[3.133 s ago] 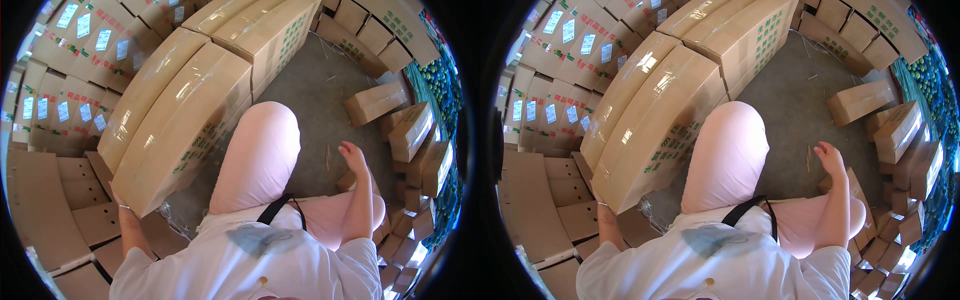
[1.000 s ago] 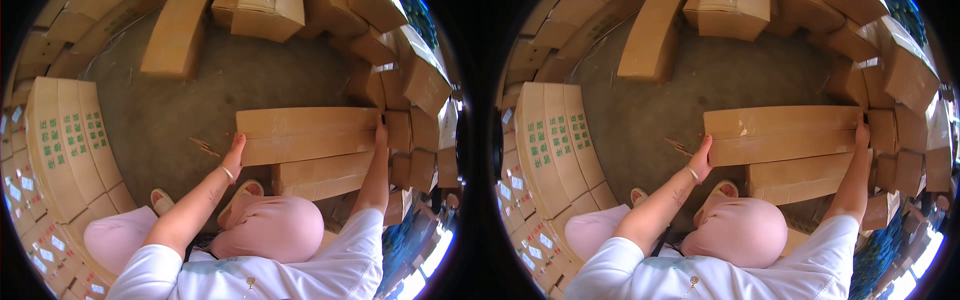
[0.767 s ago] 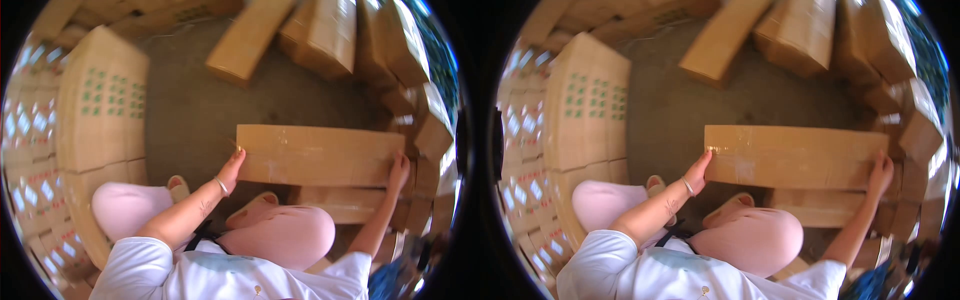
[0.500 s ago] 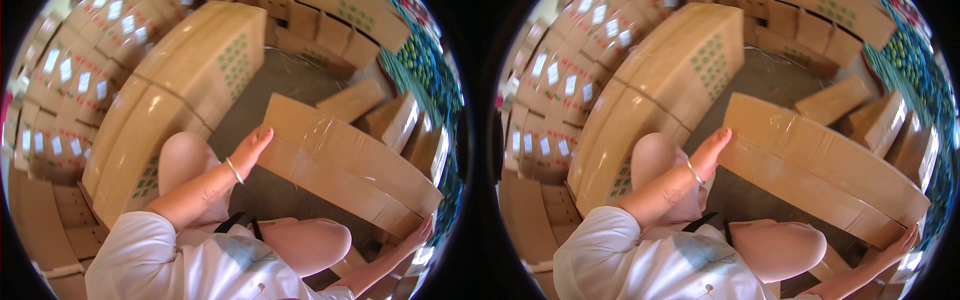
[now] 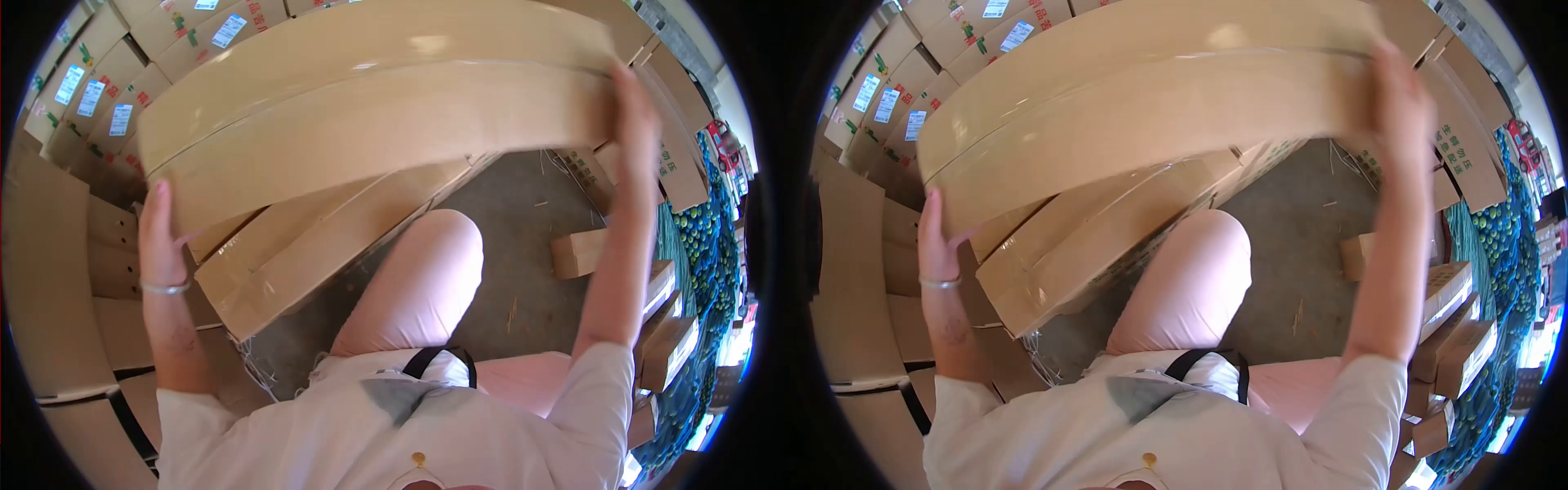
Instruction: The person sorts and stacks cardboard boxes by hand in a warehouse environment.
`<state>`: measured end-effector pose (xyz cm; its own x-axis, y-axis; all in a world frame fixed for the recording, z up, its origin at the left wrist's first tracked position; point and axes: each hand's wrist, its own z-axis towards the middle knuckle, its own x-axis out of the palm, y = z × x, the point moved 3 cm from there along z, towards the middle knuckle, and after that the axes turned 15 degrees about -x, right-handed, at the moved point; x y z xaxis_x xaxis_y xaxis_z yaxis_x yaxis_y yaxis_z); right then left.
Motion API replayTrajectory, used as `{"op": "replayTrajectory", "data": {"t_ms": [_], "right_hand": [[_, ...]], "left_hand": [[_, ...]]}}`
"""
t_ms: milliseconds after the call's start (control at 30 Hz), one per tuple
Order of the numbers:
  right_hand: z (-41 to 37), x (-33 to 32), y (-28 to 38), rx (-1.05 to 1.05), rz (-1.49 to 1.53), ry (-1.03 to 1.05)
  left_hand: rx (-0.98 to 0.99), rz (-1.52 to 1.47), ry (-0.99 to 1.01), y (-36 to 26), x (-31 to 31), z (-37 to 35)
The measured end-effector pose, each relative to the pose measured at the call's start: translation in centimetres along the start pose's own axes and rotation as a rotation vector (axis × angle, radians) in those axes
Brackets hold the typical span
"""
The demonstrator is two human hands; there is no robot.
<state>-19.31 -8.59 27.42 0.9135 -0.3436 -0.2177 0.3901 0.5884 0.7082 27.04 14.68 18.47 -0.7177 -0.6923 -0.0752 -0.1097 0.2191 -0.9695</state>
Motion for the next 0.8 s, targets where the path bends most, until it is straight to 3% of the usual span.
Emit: {"op": "replayTrajectory", "data": {"t_ms": [33, 67, 133, 167, 233, 300, 367, 467, 633, 733, 800], "right_hand": [[0.1, 4.5, -0.2, 0.019, 0.095, 0.062], [1.4, 8.6, -1.6, -0.084, -0.026, 0.150], [-2.6, -4.6, 4.1, -0.141, -0.214, -0.084], [-1.9, -0.5, 3.5, -0.177, -0.097, 0.031], [-0.3, 6.6, 1.3, 0.008, 0.318, 0.330], [0.4, 16.6, 0.4, -0.078, 0.065, 0.217], [0.5, 23.2, 1.2, -0.152, 0.186, 0.427], [0.1, 28.2, 1.1, -0.081, -0.020, 0.546], [2.7, 26.4, -3.6, -0.046, -0.199, 0.560], [1.5, 24.2, -6.8, 0.117, -0.239, 0.571], [1.0, 25.1, -6.7, 0.083, -0.269, 0.604]], "left_hand": [[-0.030, 0.018, -0.071, 0.3, -2.1, 0.0], [-0.063, 0.034, -0.140, 0.5, -4.2, -0.1], [-0.114, 0.035, -0.227, 1.2, -7.8, -0.1], [-0.124, 0.043, -0.281, 1.3, -8.6, -0.3], [-0.144, 0.059, -0.365, 1.6, -10.0, -0.6], [-0.162, 0.067, -0.397, 2.2, -11.4, -0.2], [-0.169, 0.082, -0.353, 3.3, -12.6, 0.7], [-0.183, 0.112, -0.269, 4.0, -12.0, 1.8], [-0.211, 0.250, -0.197, 4.4, -9.1, 2.7], [-0.253, 0.239, -0.257, 5.0, -9.0, 2.4], [-0.252, 0.206, -0.240, 5.0, -9.7, 2.9]]}}
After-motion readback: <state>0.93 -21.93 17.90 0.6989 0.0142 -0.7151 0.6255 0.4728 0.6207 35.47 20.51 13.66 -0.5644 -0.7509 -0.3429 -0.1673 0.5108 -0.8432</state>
